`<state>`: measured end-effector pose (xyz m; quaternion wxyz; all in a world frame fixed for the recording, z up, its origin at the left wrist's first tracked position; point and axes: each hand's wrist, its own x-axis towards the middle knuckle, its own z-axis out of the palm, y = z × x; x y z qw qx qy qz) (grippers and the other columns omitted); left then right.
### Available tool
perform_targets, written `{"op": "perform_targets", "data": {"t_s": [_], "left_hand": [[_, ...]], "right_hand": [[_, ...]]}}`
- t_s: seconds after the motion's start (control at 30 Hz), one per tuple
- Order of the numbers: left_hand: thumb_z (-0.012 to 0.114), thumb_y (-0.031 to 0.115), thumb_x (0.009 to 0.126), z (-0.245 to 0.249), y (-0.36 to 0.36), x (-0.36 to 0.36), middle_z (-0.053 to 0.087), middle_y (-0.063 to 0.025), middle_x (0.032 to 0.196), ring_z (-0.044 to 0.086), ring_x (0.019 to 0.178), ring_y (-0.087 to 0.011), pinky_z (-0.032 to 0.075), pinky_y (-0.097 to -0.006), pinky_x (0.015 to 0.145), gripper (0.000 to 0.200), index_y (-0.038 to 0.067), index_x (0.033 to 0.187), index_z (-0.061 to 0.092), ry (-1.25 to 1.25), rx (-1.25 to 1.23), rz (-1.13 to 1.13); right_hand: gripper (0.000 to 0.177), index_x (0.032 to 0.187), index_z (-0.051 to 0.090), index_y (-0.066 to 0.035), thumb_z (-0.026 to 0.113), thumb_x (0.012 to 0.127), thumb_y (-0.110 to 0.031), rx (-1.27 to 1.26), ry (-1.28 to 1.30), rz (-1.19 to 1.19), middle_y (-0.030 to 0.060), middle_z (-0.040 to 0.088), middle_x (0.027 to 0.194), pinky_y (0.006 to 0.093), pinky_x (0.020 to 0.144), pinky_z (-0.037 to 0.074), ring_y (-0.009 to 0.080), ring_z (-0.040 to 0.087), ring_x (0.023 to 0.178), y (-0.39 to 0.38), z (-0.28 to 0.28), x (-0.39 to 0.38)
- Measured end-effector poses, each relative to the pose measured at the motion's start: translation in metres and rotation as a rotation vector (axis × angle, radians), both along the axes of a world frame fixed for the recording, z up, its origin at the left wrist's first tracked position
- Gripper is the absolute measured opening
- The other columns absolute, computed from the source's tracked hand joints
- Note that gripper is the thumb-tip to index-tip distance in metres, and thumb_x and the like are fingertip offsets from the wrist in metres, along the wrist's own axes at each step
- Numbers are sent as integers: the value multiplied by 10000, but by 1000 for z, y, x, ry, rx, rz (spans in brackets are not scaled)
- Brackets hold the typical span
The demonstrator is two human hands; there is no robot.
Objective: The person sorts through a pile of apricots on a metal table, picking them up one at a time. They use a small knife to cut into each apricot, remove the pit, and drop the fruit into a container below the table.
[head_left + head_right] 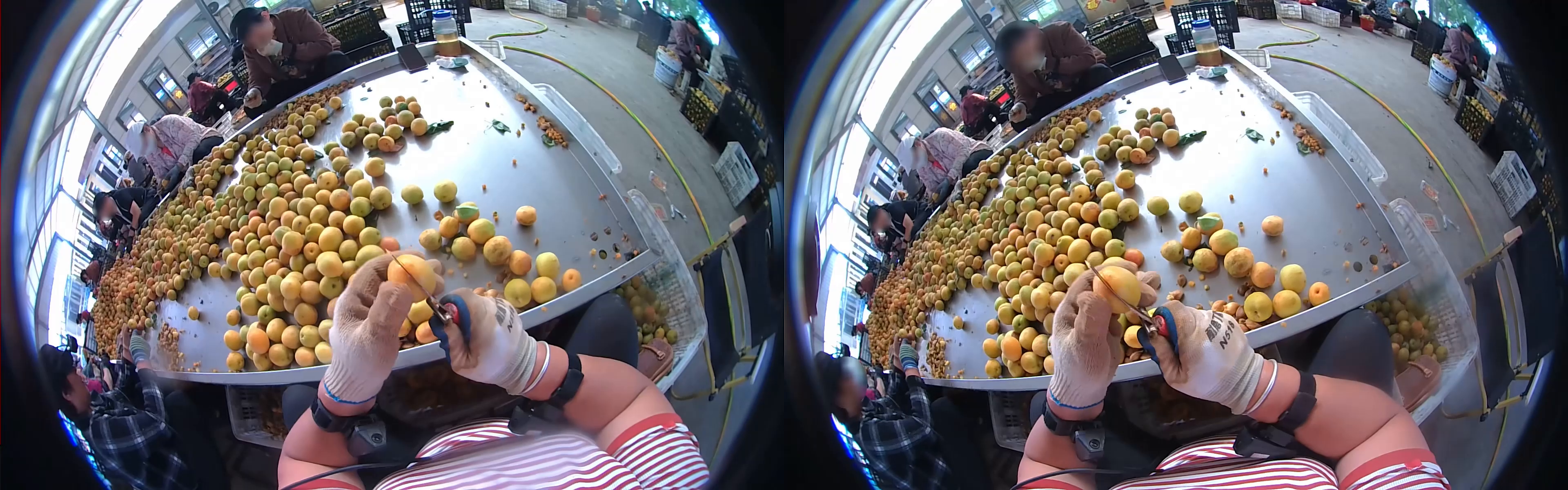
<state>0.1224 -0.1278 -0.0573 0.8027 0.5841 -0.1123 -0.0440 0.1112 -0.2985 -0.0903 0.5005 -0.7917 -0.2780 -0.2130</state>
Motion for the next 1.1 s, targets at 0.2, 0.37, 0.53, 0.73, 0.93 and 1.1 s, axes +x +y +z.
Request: {"op": "perform_targets", "data": {"t_s": [0.2, 0.37, 0.53, 0.73, 0.93, 1.1], "left_hand": [[640, 373, 970, 8, -10, -5, 646, -154, 1180, 632, 1137, -229, 468, -346, 1035, 596, -82, 1327, 496, 20, 117, 38], [613, 382, 994, 4, -5, -1, 636, -159, 1235, 630, 1159, -251, 472, -348, 1037, 575, -79, 1324, 517, -62, 60, 82], [589, 389, 1008, 9, 10, 9, 604, -178, 1290, 606, 1185, -256, 443, -367, 1059, 603, -81, 1368, 474, -239, -124, 250], [502, 319, 1023, 14, 21, 0, 611, -129, 1272, 591, 1137, -191, 433, -322, 1023, 487, -67, 1315, 557, -287, 137, 307], [430, 540, 1029, -7, -2, -3, 579, -175, 1304, 569, 1175, -225, 406, -352, 1062, 717, -105, 1336, 487, -467, 454, 150], [528, 321, 979, -23, -22, -5, 660, -203, 868, 664, 781, -348, 524, -365, 749, 437, -73, 1155, 598, -678, 582, 315]], "right_hand": [[257, 1093, 569, 6, 671, 891, -117, -65, -29, -69, 151, 627, 728, 423, 506, 496, 344, 626, 592, -1, -12, -2], [217, 1022, 559, -7, 674, 893, -139, -104, -61, -78, 147, 625, 731, 422, 496, 485, 347, 611, 581, 0, -14, 0], [160, 964, 552, -28, 653, 906, -137, -124, 42, 2, 124, 614, 679, 427, 497, 479, 356, 619, 582, 9, -18, 0], [109, 1021, 572, -23, 603, 975, -116, 293, 433, 93, 79, 607, 630, 350, 516, 485, 245, 641, 549, 8, -7, 1], [245, 1166, 575, -10, 644, 984, -159, 754, 680, 227, 52, 664, 856, 245, 645, 489, 44, 586, 759, 5, 15, 2], [239, 1078, 584, -27, 684, 944, -197, 567, 452, 41, 135, 684, 779, 343, 637, 522, 205, 675, 683, 12, 1, 4]]}}
